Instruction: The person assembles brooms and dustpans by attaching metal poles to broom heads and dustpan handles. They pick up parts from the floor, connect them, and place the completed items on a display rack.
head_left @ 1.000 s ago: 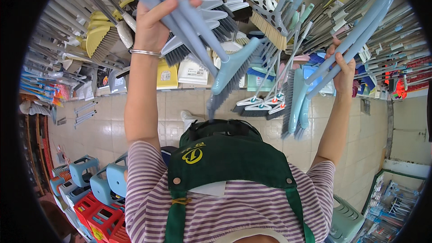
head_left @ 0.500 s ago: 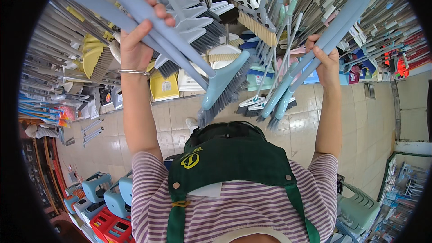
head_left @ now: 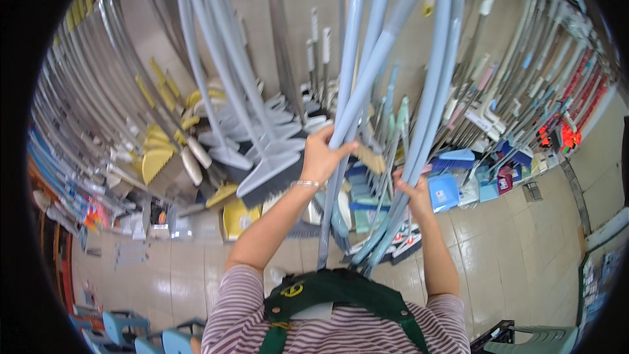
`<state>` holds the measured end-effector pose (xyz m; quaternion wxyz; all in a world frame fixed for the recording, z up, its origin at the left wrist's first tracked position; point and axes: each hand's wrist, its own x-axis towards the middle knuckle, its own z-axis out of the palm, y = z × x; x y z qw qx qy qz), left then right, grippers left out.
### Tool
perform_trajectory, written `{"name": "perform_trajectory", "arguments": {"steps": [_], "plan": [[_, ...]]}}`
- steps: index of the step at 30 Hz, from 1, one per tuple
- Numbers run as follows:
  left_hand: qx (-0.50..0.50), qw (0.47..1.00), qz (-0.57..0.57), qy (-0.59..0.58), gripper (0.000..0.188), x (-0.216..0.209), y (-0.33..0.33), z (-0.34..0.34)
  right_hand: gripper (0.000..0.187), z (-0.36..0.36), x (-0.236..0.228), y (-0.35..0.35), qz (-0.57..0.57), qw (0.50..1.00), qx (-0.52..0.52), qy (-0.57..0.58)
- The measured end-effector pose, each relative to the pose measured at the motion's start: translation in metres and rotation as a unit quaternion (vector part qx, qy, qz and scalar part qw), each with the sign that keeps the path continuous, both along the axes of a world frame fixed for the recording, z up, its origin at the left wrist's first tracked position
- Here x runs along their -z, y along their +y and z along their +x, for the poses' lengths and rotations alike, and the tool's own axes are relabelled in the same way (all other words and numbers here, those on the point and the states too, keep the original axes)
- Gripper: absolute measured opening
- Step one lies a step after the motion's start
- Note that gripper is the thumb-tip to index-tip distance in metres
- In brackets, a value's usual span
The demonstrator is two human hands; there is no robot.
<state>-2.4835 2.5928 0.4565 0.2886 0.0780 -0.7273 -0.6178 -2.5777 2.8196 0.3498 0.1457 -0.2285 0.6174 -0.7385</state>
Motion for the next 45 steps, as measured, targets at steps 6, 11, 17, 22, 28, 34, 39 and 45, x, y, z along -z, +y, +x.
{"name": "perform_trajectory", "arguments": {"steps": [6,11,17,22,28,34,39,45], "plan": [[0.021,1.000,-0.003,-0.014,0.027,0.005,0.016,-0.013,0.022,0.002,-0.008,0.005,-0.035,0.999,-0.004,-0.013],[0.053,0.998,0.046,-0.003,0.025,0.004,0.029,-0.016,0.020,0.004,-0.009,0.014,-0.046,0.998,-0.004,-0.030],[0.119,0.989,0.091,0.012,0.030,0.012,0.027,-0.018,0.020,0.011,-0.012,0.015,-0.032,0.999,0.000,-0.008],[0.212,0.964,0.159,0.021,0.037,0.008,0.026,-0.012,0.020,0.012,-0.008,0.017,-0.035,0.999,-0.004,-0.011],[0.302,0.936,0.181,0.002,0.038,0.020,0.012,-0.013,0.021,0.020,-0.008,0.012,-0.021,0.999,0.014,-0.028],[0.364,0.902,0.230,-0.029,0.039,0.029,0.013,-0.025,0.023,0.029,0.001,0.016,-0.004,0.997,0.067,-0.029],[0.408,0.883,0.228,-0.051,0.040,0.042,0.013,-0.040,0.027,0.036,0.008,0.021,0.023,0.992,0.115,-0.038],[0.399,0.903,0.157,0.003,0.040,0.056,0.044,-0.042,0.023,0.059,0.021,0.024,0.068,0.987,0.143,-0.015]]}}
